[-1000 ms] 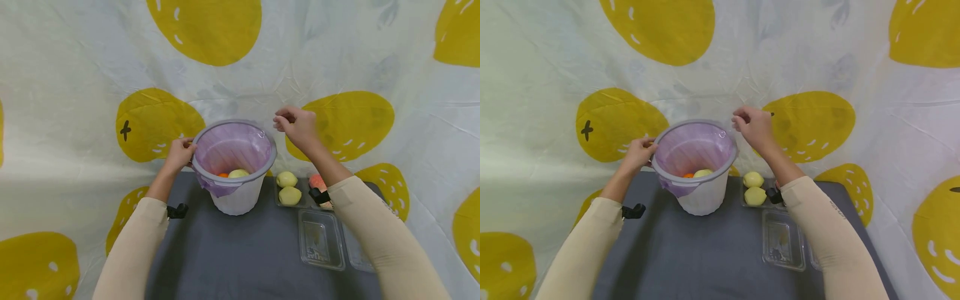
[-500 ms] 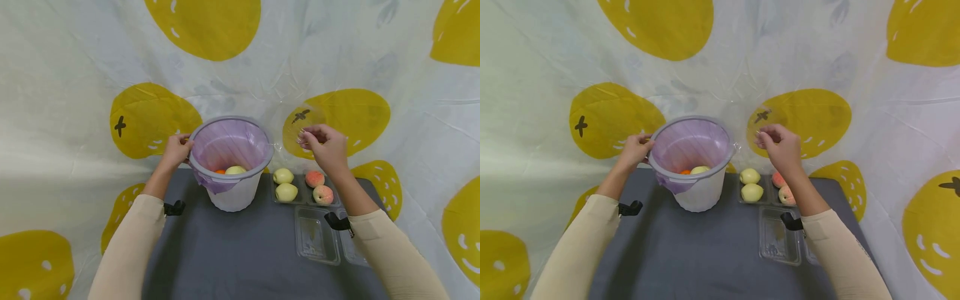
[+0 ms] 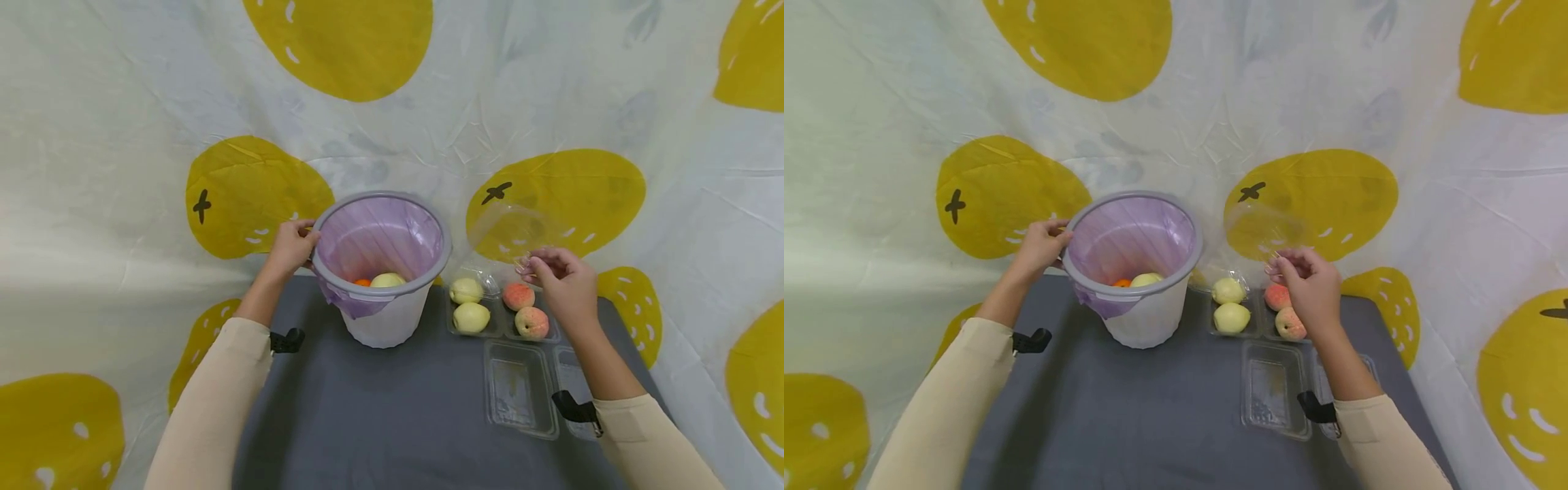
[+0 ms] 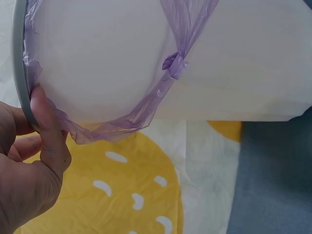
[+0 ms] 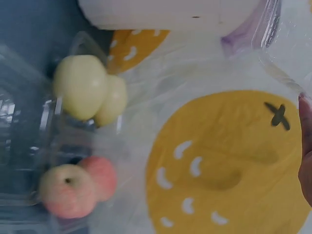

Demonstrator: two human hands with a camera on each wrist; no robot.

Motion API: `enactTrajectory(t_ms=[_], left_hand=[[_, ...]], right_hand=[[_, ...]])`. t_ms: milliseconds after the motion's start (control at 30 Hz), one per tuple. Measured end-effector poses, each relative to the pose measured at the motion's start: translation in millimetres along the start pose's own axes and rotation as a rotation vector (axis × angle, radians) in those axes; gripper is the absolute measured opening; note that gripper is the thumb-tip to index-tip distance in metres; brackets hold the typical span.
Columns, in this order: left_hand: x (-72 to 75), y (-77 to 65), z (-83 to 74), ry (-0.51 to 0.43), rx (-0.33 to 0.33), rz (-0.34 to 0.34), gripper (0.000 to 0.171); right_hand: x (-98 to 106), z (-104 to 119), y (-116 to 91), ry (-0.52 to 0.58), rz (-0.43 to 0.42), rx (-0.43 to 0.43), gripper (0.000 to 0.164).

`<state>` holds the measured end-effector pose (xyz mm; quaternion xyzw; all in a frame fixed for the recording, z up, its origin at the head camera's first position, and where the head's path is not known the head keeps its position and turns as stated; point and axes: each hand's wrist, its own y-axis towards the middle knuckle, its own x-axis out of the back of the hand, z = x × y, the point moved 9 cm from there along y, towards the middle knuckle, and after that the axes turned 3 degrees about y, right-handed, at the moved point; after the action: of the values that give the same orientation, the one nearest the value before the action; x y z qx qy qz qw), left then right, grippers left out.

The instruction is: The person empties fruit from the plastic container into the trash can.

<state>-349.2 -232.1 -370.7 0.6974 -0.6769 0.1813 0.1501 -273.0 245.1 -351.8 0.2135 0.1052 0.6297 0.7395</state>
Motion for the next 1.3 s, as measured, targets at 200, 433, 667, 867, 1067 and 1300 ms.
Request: enactTrajectory(t_ms=[200,433,667,867,1067,1300], left_hand=[[0.9,0.0,-0.9,0.002,0.002,-0.006,0.046],[1.0,-0.1,-1.7,0.012,0.007,-0.001,0.046],[0.0,-0.7,-2.9,0.015,0.009,-0.001,0.046],[-0.8,-3.3,-1.2,0.038,0.036,0.017,0.048],[-1.9,-3.8,-2.0,0.021,0.042,0.024,0.049],[-2.1,-4.0,-3.3,0.020,0.045,0.028,0.049]], right_hand=[[14,-29,-20,-0.103,0.010,-0.062,0.025],[9,-65,-40,-0.216,0.076,-0.154,0.021],[-8,-98,-58,-0.281,0.205,-0.262,0.019],[-23,-124,-78,-0.316,0.343,-0.399,0.021],[-41,-146,-97,-0.291,0.466,-0.530,0.021],[-58,-160,-115,-0.247,0.586,-0.578,0.015]])
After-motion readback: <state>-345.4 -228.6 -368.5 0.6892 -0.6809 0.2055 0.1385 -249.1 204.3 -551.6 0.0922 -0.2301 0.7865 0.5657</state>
